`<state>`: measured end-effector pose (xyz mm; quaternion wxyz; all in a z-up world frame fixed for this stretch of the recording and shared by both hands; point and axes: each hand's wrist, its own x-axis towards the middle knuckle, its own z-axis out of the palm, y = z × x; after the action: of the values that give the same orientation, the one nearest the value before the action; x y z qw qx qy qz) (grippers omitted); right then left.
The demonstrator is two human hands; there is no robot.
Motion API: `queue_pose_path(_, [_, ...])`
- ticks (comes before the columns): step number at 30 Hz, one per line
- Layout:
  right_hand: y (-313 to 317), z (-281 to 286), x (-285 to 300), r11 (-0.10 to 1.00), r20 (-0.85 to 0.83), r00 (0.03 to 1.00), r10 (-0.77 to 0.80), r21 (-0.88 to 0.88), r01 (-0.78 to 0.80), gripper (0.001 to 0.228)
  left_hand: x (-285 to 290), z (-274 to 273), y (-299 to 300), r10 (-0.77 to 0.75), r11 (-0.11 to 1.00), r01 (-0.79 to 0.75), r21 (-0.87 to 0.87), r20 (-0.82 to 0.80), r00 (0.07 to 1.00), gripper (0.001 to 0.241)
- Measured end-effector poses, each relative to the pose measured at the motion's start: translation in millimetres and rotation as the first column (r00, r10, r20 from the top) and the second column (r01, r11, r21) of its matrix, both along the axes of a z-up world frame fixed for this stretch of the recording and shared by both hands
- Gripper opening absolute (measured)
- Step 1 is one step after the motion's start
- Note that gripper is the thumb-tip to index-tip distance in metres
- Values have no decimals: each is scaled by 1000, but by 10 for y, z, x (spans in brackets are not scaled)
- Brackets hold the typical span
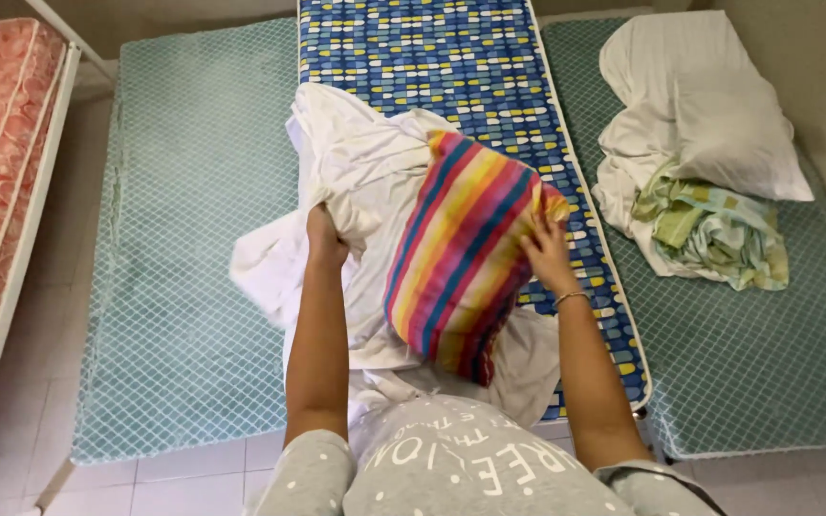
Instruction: The person folds a green and yellow towel and a white sheet on a bed, then carries them to a white bucket. They return to fold another white sheet and a colorful striped pillow, placing them in the bucket as well. The person briefly steps outside before returning to fold the pillow again.
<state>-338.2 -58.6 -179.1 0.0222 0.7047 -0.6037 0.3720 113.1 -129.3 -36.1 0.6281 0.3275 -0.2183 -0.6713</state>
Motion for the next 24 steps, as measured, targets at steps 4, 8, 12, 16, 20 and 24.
queue_pose_path(4, [80,-506,610,799,452,881,142,473,-371,42,-4,255,224,0,998,-5,58,80,997,49])
queue_pose_path(8, [423,-837,1546,477,848,530,-21,474,-740,67,33,517,602,-13,994,-30,104,383,924,48])
queue_pose_path(12, [622,-318,2252,562,847,436,303,211,-800,77,132,757,1209,-67,980,-169,102,977,201,43])
queue_pose_path(16, [680,-106,2805,184,984,176,27,168,-968,54,139,857,1864,-12,962,-268,45,992,125,44])
queue_pose_path(20, [899,459,3131,-141,926,370,-79,357,-923,43,300,866,2499,167,935,-350,-54,939,301,55])
queue_pose_path(24, [1107,531,3592,-192,935,352,-41,338,-921,39,701,614,3093,161,841,-531,104,888,430,51])
